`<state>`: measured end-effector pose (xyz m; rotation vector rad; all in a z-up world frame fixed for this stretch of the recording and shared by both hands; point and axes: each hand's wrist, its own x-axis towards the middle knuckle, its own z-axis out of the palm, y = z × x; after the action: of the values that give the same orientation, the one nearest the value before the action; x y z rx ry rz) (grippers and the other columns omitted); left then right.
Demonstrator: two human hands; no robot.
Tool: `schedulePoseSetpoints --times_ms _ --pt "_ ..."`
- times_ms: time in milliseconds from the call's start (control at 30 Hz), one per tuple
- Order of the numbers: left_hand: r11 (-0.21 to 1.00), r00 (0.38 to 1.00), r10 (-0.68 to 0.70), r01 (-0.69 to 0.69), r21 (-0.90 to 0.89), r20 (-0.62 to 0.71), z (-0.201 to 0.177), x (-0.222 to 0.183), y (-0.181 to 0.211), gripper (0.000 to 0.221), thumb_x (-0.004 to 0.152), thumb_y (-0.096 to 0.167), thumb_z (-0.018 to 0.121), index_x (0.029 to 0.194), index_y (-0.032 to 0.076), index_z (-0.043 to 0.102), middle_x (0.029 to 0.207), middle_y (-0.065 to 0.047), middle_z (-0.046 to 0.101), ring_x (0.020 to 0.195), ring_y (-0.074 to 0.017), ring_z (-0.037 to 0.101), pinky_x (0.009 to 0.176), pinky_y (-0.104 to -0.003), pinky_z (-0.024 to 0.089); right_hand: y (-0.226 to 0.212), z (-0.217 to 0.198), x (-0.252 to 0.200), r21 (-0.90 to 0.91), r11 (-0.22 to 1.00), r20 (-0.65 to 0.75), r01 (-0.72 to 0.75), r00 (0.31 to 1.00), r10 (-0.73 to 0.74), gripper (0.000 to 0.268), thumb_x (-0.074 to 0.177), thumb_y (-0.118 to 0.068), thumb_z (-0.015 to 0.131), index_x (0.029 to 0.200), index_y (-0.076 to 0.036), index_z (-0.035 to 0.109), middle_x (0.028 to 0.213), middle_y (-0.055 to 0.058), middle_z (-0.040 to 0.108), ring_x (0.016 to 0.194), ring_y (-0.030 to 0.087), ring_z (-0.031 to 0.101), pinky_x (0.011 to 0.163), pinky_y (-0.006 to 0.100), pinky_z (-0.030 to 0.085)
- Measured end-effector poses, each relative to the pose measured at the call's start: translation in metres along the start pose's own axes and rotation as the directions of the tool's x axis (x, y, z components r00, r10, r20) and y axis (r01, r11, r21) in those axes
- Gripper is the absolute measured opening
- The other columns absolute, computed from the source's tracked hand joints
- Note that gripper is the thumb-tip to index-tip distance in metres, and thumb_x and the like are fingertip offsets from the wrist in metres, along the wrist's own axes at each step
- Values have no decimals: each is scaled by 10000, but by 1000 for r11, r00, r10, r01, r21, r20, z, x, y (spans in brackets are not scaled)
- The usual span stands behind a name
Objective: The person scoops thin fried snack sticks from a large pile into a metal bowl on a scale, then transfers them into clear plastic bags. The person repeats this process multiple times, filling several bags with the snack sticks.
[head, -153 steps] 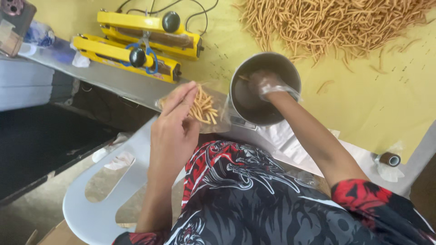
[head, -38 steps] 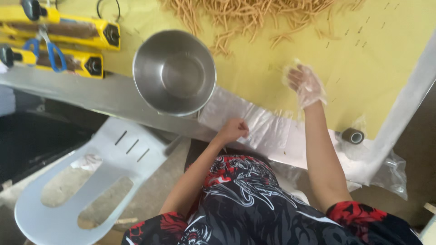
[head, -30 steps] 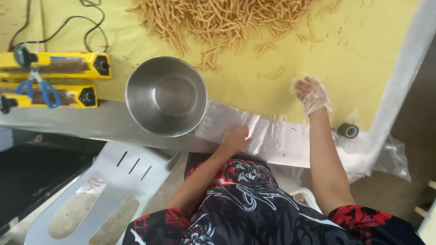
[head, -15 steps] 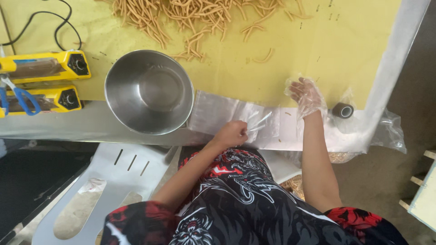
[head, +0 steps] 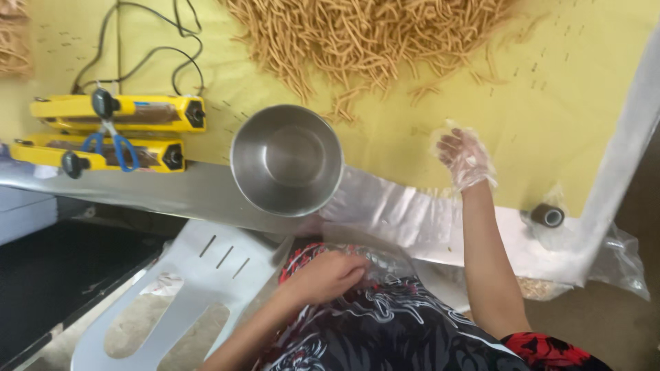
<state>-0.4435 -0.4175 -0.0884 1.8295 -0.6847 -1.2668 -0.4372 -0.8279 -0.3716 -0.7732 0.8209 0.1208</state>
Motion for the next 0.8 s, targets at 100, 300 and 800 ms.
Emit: schedulePoseSetpoints --times_ms 100,300,800 --pt "992 980 121 -112 60 -161 -34 -33 14 220 899 175 562 993 56 721 958 -169 735 921 -386 713 808 -466 536 1 67 16 30 998 213 -54 976 46 595 974 -405 636 1404 -7 537 1248 185 672 1112 319 676 904 423 556" --pt "952 975 -27 -41 -302 -219 -111 -101 26 404 875 79 662 1278 70 693 921 -95 773 828 -254 758 753 -355 575 -32 264 76 -445 881 675 161 707 212 592 1001 -462 572 1442 -67 563 1401 122 633 1255 243 600 1080 398 483" --pt "648 377 -214 -635 -420 -901 -117 -221 -216 234 1096 174 452 1241 16 546 640 -58 540 507 -123 559 506 -306 513 131 410 150 -398 557 505 -729 333 796 1058 856 -837 372 1501 -3 457 1467 302 540 1354 417 526 1078 532 431"
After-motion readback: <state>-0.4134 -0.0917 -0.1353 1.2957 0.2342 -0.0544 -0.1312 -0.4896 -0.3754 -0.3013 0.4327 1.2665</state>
